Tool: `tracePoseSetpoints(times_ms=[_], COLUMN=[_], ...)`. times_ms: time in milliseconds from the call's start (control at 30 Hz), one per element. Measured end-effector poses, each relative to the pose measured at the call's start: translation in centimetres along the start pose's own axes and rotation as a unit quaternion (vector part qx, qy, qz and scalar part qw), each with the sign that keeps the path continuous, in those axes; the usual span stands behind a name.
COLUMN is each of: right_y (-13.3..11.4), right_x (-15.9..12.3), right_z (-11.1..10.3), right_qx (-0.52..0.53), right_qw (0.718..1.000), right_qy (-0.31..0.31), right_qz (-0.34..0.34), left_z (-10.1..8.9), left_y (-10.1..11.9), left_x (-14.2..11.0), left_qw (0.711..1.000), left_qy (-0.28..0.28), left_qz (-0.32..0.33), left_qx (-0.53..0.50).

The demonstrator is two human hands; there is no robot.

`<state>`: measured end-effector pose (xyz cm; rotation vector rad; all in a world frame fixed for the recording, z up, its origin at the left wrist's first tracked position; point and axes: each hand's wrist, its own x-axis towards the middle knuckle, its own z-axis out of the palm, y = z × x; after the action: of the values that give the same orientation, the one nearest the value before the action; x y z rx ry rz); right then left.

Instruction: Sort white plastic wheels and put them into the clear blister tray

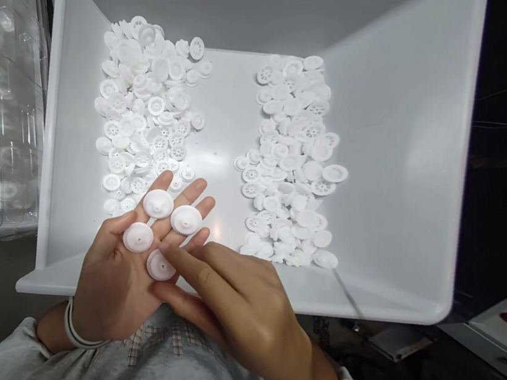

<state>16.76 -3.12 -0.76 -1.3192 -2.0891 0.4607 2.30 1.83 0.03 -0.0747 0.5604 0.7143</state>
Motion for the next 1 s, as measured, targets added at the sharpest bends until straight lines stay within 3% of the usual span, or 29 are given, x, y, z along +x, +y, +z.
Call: tracePoseSetpoints(times_ms=[167, 400, 633, 833, 1000], right_y=[-0.4, -0.3, -0.8, -0.6, -0.7], right_x=[-0.3, -0.1, 0.4, 1.0, 0.7], right_z=[-0.1, 0.0, 0.3, -0.7, -0.5], right_qx=[-0.006, -0.007, -0.008, 0.001, -0.017], right_qw=[0.991, 0.983, 0.982, 0.992, 0.996], right_qy=[0.088, 0.072, 0.114, 0.06, 0.073], right_qz=[0.1, 0.166, 0.149, 0.108, 0.039], left_z=[0.2, 0.2, -0.1, -0.1, -0.2], left_y=[-0.1, -0.5, -0.5, -0.6, -0.5], left_x=[0.0, 0.5, 0.6, 0.4, 0.4], left_qw=[0.999, 0.999, 0.999, 0.998, 0.996], left_qy=[0.027, 0.036, 0.024, -0.005, -0.017], left_qz=[0.005, 0.024, 0.007, 0.0, -0.003], left_qx=[-0.017, -0.014, -0.048, -0.064, -0.09])
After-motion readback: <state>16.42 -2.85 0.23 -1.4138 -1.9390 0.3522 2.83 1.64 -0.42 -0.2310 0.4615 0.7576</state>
